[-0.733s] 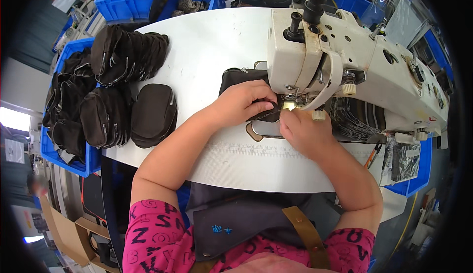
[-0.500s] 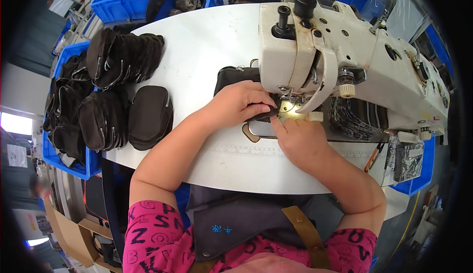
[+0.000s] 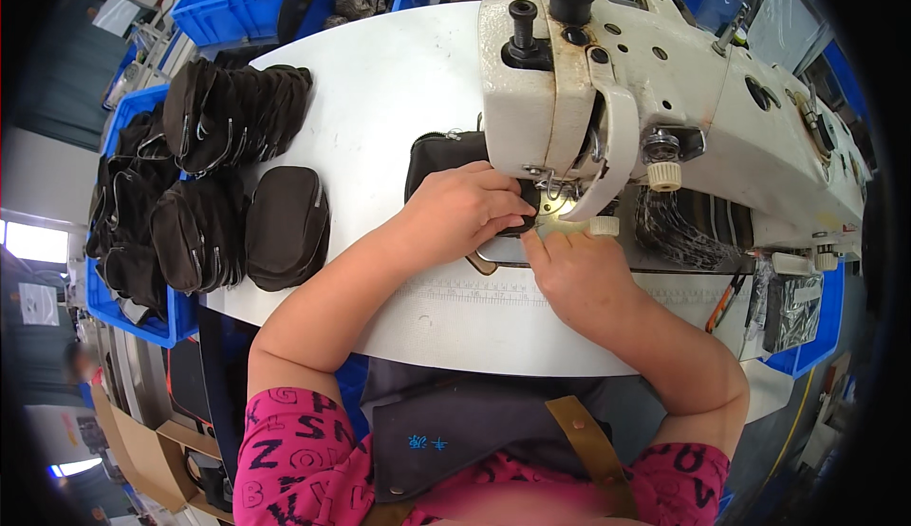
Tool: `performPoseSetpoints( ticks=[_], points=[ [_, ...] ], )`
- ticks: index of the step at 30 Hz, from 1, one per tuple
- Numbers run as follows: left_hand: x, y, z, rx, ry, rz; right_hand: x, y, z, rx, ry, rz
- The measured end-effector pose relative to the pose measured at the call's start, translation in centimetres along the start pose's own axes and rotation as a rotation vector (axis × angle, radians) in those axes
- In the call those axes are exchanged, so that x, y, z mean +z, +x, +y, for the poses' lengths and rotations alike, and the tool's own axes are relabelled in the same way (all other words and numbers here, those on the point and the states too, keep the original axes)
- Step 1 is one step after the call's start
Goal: Sewing the seams and edges of small leather pouches using an industrial sewing machine.
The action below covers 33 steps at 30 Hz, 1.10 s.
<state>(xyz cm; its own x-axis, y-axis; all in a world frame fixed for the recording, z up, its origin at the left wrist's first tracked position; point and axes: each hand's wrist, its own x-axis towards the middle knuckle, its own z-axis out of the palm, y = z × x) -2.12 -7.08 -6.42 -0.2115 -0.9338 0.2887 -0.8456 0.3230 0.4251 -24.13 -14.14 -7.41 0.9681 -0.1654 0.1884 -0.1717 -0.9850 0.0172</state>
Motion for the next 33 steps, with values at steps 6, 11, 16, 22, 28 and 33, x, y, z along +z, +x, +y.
performPoseSetpoints(
  ticks=[6, 11, 16, 22, 28, 33],
  points=[
    [0.2, -0.1, 0.1, -0.020, 0.012, 0.023, 0.2, 0.0, 0.0, -0.009, -0.019, 0.043],
    [0.4, 0.2, 0.2, -0.035, 0.027, 0.054, 0.8, 0.0, 0.2, 0.021, -0.076, 0.034],
    [0.8, 0.5, 0.4, -0.106, 0.097, 0.047, 1.3, 0.0, 0.5, 0.033, -0.092, 0.041],
    [0.1, 0.4, 0.1, -0.162, -0.034, 0.019, 1.0, 0.0, 0.6, 0.062, -0.050, 0.052],
    [0.1, 0.7, -0.2, -0.180, -0.023, -0.013, 0.8, 0.2, 0.5, 0.055, -0.019, 0.044],
    [0.4, 0.6, -0.4, -0.129, 0.022, 0.030, 1.0, 0.4, 0.5, 0.051, -0.022, 0.034]
  ],
)
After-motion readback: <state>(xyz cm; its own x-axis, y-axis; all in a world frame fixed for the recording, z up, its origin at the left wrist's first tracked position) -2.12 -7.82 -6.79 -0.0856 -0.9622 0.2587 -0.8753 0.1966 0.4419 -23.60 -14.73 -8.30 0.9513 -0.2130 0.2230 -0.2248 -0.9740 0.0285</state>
